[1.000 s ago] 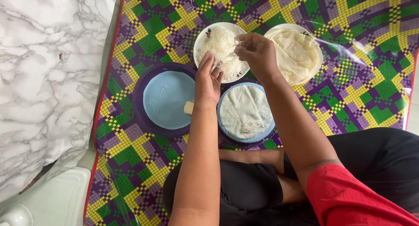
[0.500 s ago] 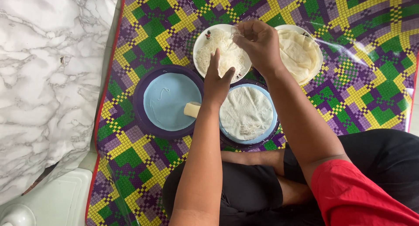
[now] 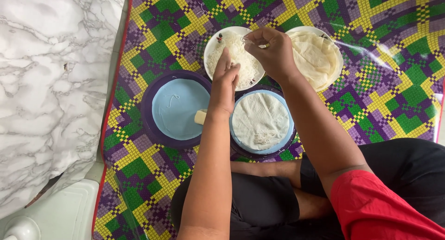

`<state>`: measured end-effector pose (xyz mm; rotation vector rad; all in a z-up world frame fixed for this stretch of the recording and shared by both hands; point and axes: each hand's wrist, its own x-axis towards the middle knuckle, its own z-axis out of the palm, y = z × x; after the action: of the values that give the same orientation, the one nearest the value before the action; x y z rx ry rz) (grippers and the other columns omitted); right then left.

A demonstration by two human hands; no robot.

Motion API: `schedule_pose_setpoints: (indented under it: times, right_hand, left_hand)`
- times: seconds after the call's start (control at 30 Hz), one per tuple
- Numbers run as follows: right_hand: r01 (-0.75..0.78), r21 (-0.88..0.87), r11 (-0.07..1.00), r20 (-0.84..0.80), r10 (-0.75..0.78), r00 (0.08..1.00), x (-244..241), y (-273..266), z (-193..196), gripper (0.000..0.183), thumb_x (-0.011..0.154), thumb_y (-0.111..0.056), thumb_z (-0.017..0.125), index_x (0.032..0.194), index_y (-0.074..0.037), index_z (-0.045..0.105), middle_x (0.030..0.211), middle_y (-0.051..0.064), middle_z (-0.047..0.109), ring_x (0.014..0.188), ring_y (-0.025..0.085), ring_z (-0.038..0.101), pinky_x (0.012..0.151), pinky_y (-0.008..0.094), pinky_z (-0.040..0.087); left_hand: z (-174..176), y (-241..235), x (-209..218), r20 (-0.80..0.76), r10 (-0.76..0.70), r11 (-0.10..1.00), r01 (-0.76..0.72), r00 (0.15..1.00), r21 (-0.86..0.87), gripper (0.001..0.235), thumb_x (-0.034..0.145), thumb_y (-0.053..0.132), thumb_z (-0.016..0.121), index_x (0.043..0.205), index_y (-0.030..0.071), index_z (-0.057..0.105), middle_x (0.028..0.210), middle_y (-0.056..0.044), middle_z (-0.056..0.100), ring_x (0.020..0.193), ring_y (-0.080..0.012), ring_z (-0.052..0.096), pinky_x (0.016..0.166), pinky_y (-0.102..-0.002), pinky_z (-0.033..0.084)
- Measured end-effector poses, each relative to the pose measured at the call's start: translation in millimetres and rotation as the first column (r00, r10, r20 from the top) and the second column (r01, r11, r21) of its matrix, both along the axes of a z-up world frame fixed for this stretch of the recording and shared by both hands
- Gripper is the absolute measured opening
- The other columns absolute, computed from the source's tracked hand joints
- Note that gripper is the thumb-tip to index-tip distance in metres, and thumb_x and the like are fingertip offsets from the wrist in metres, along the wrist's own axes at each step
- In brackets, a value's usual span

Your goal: The person sits on a mat and prepares food by hand. They take thin white sheets from a plate and place them on a blue plate, then add shredded white ingredients on top. The person folds the sheets over the filling to create small rolls and places them on a separate plate.

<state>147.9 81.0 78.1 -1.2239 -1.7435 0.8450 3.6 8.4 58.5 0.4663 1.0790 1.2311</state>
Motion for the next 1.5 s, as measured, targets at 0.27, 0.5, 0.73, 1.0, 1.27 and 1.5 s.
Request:
schedule_pose_setpoints:
  times: [0.27, 0.5, 0.73, 1.0, 1.27, 1.5]
  right_hand:
    - [-0.029, -0.008, 1.000, 0.069, 0.030, 0.997, 10, -3, -9, 0.008, 0.093, -0.011, 0.078, 0.100, -0.007, 0.077, 0.096, 0.005, 0.079, 0.084, 0.013, 0.074, 0.071, 0.027, 0.060]
    - [-0.057, 0.100, 0.993, 0.219, 0.034, 0.975, 10, -10, -11, 0.013, 0.091, -0.005, 0.076, 0.102, -0.010, 0.079, 0.098, 0.005, 0.079, 0.081, 0.018, 0.074, 0.071, 0.031, 0.060]
    - [-0.093, 0.177, 0.980, 0.229, 0.051, 0.972, 7, -17, -8, 0.011, 0.092, -0.005, 0.074, 0.102, -0.008, 0.078, 0.100, 0.006, 0.078, 0.081, 0.020, 0.071, 0.071, 0.032, 0.057]
    - [-0.021, -0.086, 0.996, 0.075, 0.027, 0.997, 6, -17, -35, 0.016, 0.093, -0.003, 0.074, 0.108, -0.008, 0.077, 0.092, 0.014, 0.075, 0.089, 0.030, 0.075, 0.078, 0.042, 0.060]
    - [0.008, -0.285, 0.959, 0.002, -0.008, 1.000, 0, -23, -64, 0.015, 0.093, -0.014, 0.073, 0.107, -0.013, 0.076, 0.088, 0.007, 0.076, 0.081, 0.020, 0.075, 0.072, 0.035, 0.059]
    - [-0.071, -0.375, 0.924, -0.257, -0.031, 0.966, -20, -20, -89, 0.020, 0.090, -0.013, 0.077, 0.109, -0.007, 0.074, 0.092, 0.012, 0.074, 0.079, 0.017, 0.072, 0.072, 0.032, 0.060]
  left_hand:
    - [21, -2, -4, -0.120, -0.031, 0.951, -0.008, 0.992, -0.308, 0.090, 0.081, 0.042, 0.055, 0.163, 0.023, 0.025, 0.170, -0.007, 0.031, 0.154, -0.0279, 0.034, 0.119, -0.042, 0.031]
    - [5, -8, 1, -0.454, 0.006, 0.995, -0.051, 0.891, -0.085, 0.070, 0.088, 0.027, 0.053, 0.155, 0.009, 0.040, 0.162, -0.015, 0.042, 0.153, -0.0219, 0.038, 0.118, -0.042, 0.037]
    - [-22, -3, 0, -0.107, 0.178, 0.984, -0.178, 0.978, 0.018, 0.065, 0.093, 0.030, 0.057, 0.150, 0.003, 0.044, 0.162, -0.022, 0.039, 0.136, -0.0273, 0.056, 0.106, -0.033, 0.053]
    - [-43, -8, -3, 0.176, 0.137, 0.988, -0.122, 0.975, -0.096, 0.083, 0.098, 0.064, 0.056, 0.164, 0.025, 0.025, 0.172, -0.018, 0.014, 0.156, -0.0480, 0.014, 0.125, -0.062, 0.007]
    - [-56, 0, -1, -0.071, 0.094, 0.994, -0.097, 0.993, -0.041, 0.082, 0.097, 0.071, 0.054, 0.164, 0.032, 0.027, 0.167, -0.013, 0.033, 0.142, -0.0427, 0.048, 0.119, -0.054, 0.030]
    - [-51, 4, -3, -0.093, 0.046, 0.998, -0.049, 0.995, -0.028, 0.090, 0.094, 0.079, 0.049, 0.165, 0.031, 0.023, 0.168, -0.012, 0.030, 0.146, -0.0483, 0.041, 0.122, -0.058, 0.023]
